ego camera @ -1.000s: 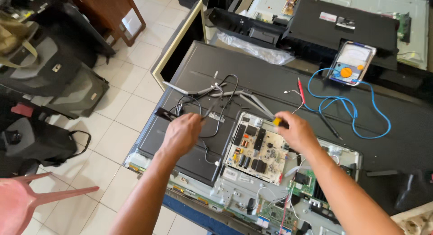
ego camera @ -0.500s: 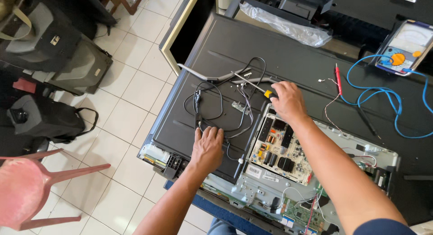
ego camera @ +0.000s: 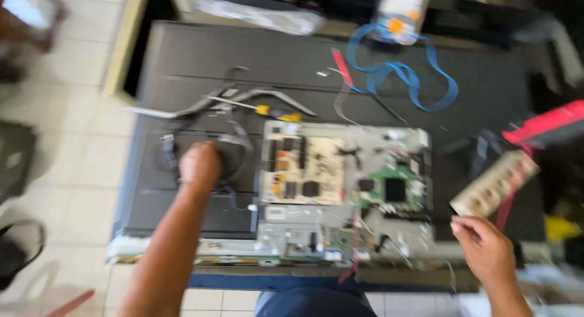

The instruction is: The person manipulates internal electronics and wiring inside a disassembled television, using a screwdriver to tighten or loosen components and connecting various cables by hand.

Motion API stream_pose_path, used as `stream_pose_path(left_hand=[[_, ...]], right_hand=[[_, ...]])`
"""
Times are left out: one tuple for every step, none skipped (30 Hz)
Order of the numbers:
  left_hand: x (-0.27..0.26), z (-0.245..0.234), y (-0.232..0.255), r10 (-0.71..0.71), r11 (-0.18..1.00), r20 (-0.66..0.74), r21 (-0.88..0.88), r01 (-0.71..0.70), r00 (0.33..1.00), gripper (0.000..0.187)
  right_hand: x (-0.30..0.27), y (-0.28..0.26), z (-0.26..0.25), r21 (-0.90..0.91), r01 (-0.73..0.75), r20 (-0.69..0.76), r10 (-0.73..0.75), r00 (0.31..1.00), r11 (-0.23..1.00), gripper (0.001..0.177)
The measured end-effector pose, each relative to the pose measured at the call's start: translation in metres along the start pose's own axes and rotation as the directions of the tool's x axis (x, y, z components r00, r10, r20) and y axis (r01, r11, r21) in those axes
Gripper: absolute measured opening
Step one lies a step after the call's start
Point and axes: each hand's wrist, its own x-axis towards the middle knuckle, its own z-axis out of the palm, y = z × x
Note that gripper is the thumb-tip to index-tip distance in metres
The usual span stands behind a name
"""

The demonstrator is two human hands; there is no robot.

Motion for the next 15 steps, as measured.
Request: stream_pose_path(left_hand=[[0.006, 0.004, -0.004, -0.040, 0.993, 0.014, 0.108, 0.039, 0.999, 0.024], [0.015, 0.006, -0.006, -0.078, 0.974, 0.011, 0.216, 0.073, 0.997, 0.024], [0.021, 0.004, 0.001, -0.010, 0.976, 0.038, 0.220, 0.001, 0.999, 0.024], [0.029, 0.002, 0.006, -0.033, 0.969, 0.031, 0.247, 0.024, 0.999, 0.024], [0.028, 0.000, -0.005, -0.090, 0.957, 0.018, 0.279, 0.081, 0.996, 0.027], [0.019, -0.003, 0.003, -0.058, 0.956, 0.043, 0.290, 0.043, 0.997, 0.027], [0.016, -0.013, 0.008, -0.060, 0.991, -0.061, 0.113, 0.066, 0.996, 0.035], [0.014, -0.024, 0.011, -0.080, 0.995, -0.162, -0.073, 0.069, 0.984, 0.046], [0.005, -0.025, 0.012, -0.073, 0.996, -0.157, -0.063, 0.064, 0.985, 0.046], [-0.003, -0.026, 0.012, 0.064, 0.989, -0.360, -0.103, -0.108, 0.931, 0.037], [-0.015, -0.025, 0.011, 0.180, 0.953, -0.546, -0.108, -0.282, 0.818, 0.029], [-0.036, -0.032, 0.034, 0.189, 0.954, -0.534, -0.100, -0.283, 0.824, 0.029], [-0.056, -0.041, 0.056, 0.180, 0.948, -0.547, -0.126, -0.293, 0.818, 0.021], [-0.077, -0.051, 0.077, 0.172, 0.941, -0.559, -0.151, -0.303, 0.811, 0.014], [-0.105, -0.057, 0.103, 0.168, 0.945, -0.560, -0.144, -0.294, 0.812, 0.014]], right_hand=[[-0.020, 0.017, -0.012, 0.044, -0.134, -0.025, 0.135, 0.991, 0.990, 0.017], [-0.040, 0.033, -0.023, 0.094, -0.260, -0.053, 0.266, 0.963, 0.961, 0.017], [-0.054, 0.047, -0.031, 0.078, -0.321, -0.081, 0.327, 0.942, 0.944, 0.017], [-0.069, 0.060, -0.038, 0.067, -0.320, -0.093, 0.325, 0.941, 0.945, 0.016], [-0.077, 0.072, -0.037, 0.065, -0.298, -0.080, 0.302, 0.950, 0.952, 0.015], [-0.100, 0.070, -0.041, 0.057, -0.337, -0.082, 0.341, 0.936, 0.940, 0.015], [-0.101, 0.071, -0.039, 0.067, -0.393, -0.017, 0.395, 0.918, 0.917, 0.019], [-0.102, 0.070, -0.037, 0.074, -0.448, 0.048, 0.445, 0.894, 0.891, 0.023], [-0.102, 0.070, -0.034, 0.078, -0.458, 0.052, 0.455, 0.889, 0.885, 0.023], [-0.102, 0.071, -0.030, 0.045, -0.471, 0.113, 0.464, 0.879, 0.881, 0.025], [-0.103, 0.071, -0.026, 0.009, -0.482, 0.178, 0.473, 0.863, 0.876, 0.026], [-0.112, 0.088, -0.017, 0.011, -0.493, 0.189, 0.483, 0.855, 0.870, 0.026], [-0.115, 0.104, -0.007, -0.006, -0.418, 0.175, 0.412, 0.894, 0.909, 0.024], [-0.119, 0.119, 0.003, -0.023, -0.339, 0.162, 0.338, 0.927, 0.941, 0.022], [-0.121, 0.124, 0.010, -0.016, -0.334, 0.170, 0.331, 0.928, 0.943, 0.022]])
